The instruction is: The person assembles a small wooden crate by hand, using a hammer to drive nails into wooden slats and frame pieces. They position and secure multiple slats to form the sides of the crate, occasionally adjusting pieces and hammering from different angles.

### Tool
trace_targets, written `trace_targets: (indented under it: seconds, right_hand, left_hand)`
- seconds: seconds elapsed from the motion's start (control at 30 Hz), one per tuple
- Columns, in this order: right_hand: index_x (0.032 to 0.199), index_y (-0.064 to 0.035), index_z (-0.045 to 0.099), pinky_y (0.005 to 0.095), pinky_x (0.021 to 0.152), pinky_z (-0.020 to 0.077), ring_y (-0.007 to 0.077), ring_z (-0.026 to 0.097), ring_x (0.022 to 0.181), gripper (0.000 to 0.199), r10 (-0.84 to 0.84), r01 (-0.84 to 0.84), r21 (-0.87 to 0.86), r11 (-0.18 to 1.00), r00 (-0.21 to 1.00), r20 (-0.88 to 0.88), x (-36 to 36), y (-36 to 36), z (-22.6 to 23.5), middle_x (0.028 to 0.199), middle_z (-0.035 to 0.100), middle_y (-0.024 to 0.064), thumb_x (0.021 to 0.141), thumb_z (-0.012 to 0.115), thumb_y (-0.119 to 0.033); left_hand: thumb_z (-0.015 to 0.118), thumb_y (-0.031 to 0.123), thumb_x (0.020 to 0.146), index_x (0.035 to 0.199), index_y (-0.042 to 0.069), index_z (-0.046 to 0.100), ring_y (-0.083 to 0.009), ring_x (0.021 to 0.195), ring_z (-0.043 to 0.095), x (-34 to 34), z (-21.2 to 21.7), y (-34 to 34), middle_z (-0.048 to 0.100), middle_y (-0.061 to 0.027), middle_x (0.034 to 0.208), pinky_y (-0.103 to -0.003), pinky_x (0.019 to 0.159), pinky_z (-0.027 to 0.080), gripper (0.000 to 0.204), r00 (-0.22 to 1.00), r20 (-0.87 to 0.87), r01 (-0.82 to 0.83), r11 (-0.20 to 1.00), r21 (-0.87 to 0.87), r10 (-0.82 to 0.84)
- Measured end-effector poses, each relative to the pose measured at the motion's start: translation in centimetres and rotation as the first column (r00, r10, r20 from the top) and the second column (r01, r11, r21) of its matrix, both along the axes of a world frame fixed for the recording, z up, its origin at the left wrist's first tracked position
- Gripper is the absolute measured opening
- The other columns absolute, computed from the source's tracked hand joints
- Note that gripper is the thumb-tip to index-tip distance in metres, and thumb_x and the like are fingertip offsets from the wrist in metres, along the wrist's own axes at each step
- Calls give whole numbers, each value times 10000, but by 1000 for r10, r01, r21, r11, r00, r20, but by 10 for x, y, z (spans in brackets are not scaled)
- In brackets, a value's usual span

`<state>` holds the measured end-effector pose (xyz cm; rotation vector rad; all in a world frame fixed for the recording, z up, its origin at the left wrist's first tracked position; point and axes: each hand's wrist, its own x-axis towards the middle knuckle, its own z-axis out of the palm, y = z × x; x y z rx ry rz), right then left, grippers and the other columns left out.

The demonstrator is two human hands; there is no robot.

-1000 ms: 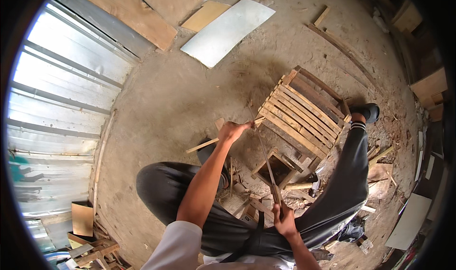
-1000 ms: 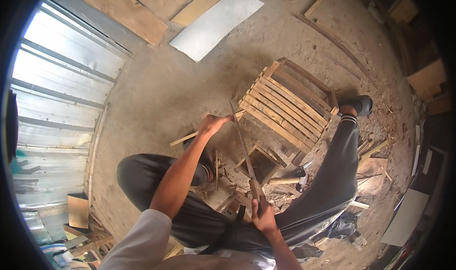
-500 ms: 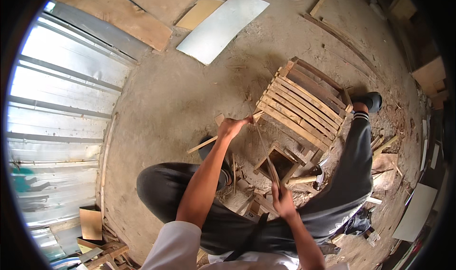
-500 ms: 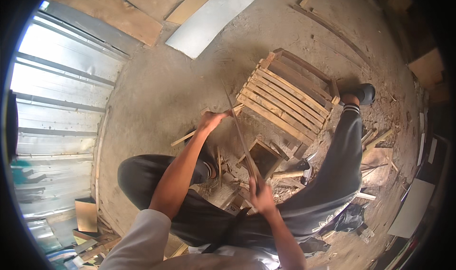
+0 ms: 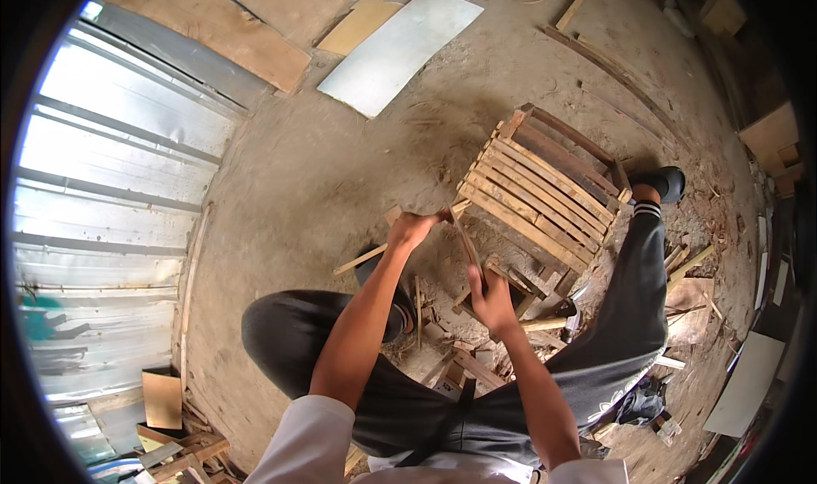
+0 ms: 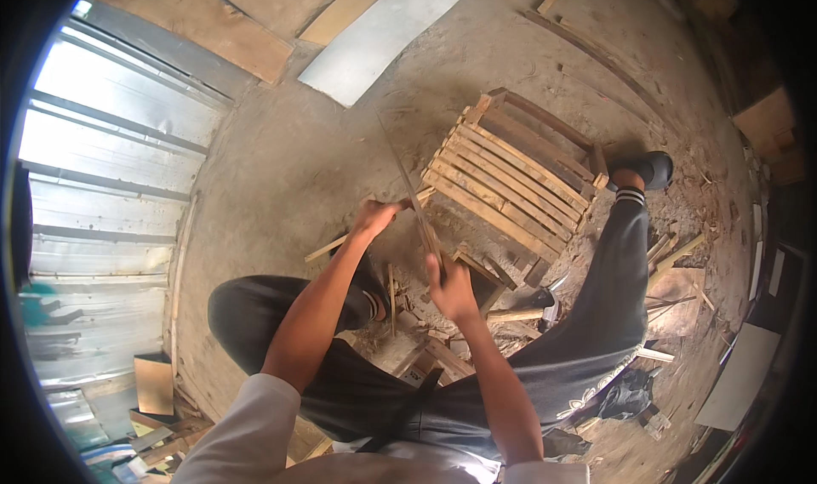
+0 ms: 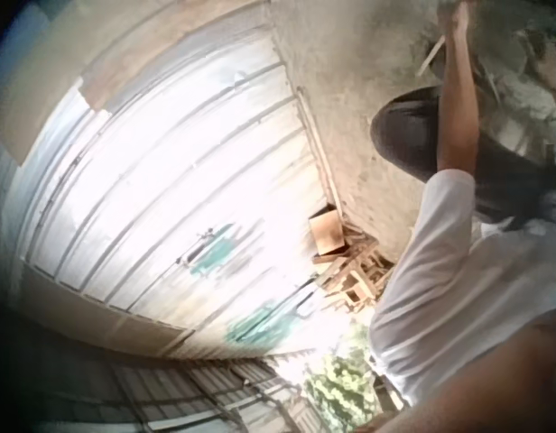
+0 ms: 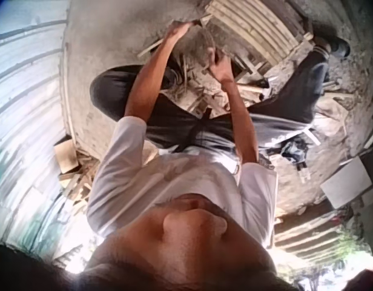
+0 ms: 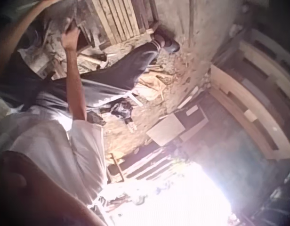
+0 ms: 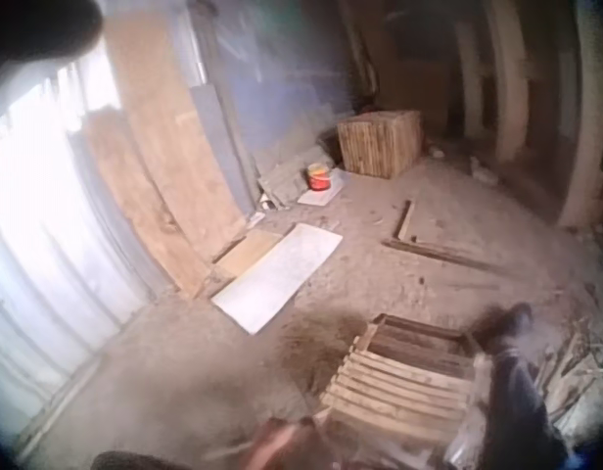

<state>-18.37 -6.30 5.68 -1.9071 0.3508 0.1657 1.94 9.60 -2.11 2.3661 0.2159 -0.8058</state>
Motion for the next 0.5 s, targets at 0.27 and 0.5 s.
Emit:
trace_targets:
  seconds: [0.27,0.5]
  right_hand:
    - [1269,2,544,439,705,519,422,679,796,350,-50,57,58,997,991,-121,-80,3,5,794,644,235,988,474,-195]
    - [1002,53,593,513,653,469,507,562,820,346,-93,90,52,995,995,43,-38,7,-32,731,576,303,985,524,-286]
  left_hand:
    - [720,702,640,585,36,581,-215,548,562,2,5,-4,565,-66,560,-362,587,443,682,993,-115,13,997,71,-5]
    - [730,673,656,613,14,598,-214,585,567,-5,6,3,582,-93,600,-352,613,460,673,997,-71,-11,1000,1,11]
